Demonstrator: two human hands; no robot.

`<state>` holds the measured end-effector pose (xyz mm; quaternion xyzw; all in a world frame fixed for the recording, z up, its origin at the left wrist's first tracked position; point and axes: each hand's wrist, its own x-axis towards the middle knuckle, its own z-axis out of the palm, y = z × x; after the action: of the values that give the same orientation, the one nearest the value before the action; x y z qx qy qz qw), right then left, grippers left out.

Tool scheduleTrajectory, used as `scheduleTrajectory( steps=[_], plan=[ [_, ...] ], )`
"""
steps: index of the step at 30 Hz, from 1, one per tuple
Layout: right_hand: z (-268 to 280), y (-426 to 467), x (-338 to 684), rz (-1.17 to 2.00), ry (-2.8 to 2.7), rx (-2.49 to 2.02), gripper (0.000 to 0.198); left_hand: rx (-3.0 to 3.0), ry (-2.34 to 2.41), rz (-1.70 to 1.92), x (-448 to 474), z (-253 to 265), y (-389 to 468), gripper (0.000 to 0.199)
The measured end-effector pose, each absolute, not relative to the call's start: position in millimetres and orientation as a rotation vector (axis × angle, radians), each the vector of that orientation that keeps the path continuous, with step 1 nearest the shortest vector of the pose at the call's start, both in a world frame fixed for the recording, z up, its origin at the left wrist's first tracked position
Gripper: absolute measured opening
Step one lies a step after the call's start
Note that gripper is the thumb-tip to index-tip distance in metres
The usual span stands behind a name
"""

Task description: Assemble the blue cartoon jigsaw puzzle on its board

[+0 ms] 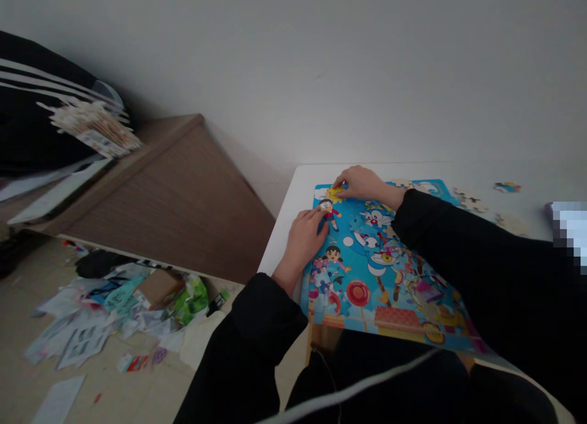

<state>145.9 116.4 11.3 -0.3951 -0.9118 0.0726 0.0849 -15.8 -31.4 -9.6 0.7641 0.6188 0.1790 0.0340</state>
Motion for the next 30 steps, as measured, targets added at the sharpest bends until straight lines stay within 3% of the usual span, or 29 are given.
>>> scheduleTrajectory(
  steps=[12,16,21,30],
  plan=[
    [-5.8,126.1,154.0,0.357,-2.675,-1.046,0.034,2.346,1.904,0.532,-14.7,-9.6,-30.5,0.031],
    [-1.4,123.2,150.4,0.407,-2.624,-1.128,0.042,2.341,1.916,0.516,-14.8,-9.3,-30.4,0.031],
    [8.3,123.3,147.5,0.716,-2.485,-1.302,0.05,2.336,1.913,0.518,-14.8,-9.3,-30.8,0.032],
    [5.1,121.8,149.1,1.135,-2.061,-1.422,0.022,2.325,1.911,0.53,-14.0,-8.0,-31.5,0.032]
  ],
)
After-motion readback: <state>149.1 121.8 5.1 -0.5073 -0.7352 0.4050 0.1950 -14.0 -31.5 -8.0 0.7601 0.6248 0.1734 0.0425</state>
